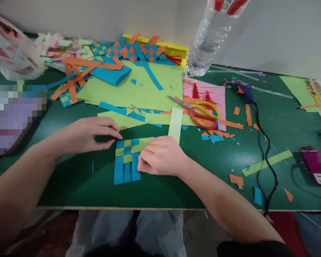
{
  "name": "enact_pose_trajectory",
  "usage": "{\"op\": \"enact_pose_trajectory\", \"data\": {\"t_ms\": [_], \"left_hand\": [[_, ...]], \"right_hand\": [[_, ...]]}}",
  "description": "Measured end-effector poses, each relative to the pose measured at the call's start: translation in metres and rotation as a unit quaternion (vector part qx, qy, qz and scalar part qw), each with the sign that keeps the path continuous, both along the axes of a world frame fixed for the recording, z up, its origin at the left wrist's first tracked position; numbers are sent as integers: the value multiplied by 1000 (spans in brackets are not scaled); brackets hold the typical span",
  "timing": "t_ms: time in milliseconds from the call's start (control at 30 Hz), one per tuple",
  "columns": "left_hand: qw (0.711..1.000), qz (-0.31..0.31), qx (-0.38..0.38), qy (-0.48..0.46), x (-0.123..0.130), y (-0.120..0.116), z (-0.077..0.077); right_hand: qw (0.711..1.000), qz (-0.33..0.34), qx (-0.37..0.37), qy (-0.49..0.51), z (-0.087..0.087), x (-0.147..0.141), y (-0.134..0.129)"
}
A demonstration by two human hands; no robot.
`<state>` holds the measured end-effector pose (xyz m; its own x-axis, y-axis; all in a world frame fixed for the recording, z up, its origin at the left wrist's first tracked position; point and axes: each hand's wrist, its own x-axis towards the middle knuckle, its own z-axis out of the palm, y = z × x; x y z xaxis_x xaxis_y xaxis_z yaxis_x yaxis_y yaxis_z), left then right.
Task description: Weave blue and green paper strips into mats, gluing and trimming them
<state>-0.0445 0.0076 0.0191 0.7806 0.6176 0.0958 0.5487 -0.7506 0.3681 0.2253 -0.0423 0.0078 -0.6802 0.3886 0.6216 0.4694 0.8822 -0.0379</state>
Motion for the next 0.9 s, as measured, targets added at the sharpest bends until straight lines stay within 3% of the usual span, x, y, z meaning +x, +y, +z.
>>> {"op": "enact_pose_trajectory", "data": {"t_ms": [133,233,400,900], "left_hand": [[1000,3,-20,9,2,-1,2],[999,3,-26,19,2,-1,3],[1000,-4,-13,19,3,-2,2],[1000,-7,-13,6,4,-2,-3]], "right_hand": [[998,24,15,52,1,-2,-2],[999,35,-12,30,0,-3,-2],[998,-4,-50,-22,-4,0,4],[996,-55,-13,-74,-5,2,4]]}}
